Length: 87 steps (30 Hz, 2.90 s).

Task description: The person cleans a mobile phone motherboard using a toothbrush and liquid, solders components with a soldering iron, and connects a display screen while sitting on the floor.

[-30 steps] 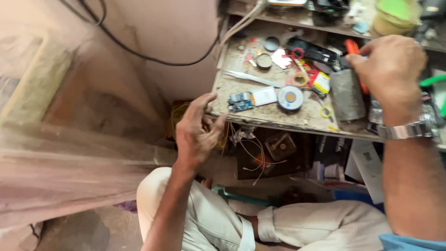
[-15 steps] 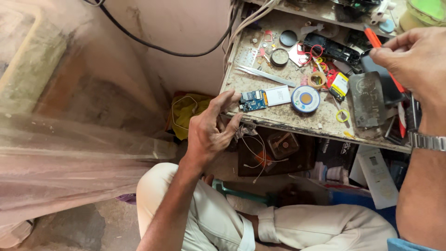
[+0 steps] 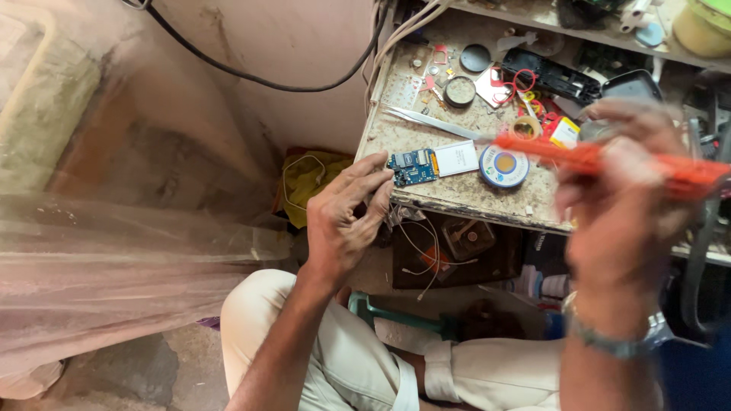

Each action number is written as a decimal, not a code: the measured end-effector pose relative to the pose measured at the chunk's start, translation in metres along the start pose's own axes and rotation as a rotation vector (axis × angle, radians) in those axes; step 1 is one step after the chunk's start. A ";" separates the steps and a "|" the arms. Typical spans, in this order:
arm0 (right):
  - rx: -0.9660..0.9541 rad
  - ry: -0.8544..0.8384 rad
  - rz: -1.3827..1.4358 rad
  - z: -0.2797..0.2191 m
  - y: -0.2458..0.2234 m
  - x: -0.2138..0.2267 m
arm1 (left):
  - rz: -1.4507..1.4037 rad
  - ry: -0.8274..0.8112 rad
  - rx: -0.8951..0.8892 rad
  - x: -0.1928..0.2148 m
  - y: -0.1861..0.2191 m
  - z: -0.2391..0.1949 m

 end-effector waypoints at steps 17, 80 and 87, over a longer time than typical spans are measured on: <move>0.476 -0.187 -0.591 -0.078 0.008 -0.106 | -0.017 -0.020 0.004 -0.002 -0.004 0.000; 0.588 -0.160 -0.687 -0.087 0.010 -0.117 | 0.187 -0.110 -0.122 0.001 0.011 0.004; 0.594 -0.177 -0.684 -0.087 0.008 -0.118 | 0.186 -0.124 -0.120 0.000 0.010 0.003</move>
Point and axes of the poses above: each hand's wrist, its own z-axis towards the middle knuckle, its own x-axis out of the back of the hand, y = z × x, the point moved 8 cm from there along z, towards the middle knuckle, and after that the axes turned 4 degrees about x, right-handed, at the moved point
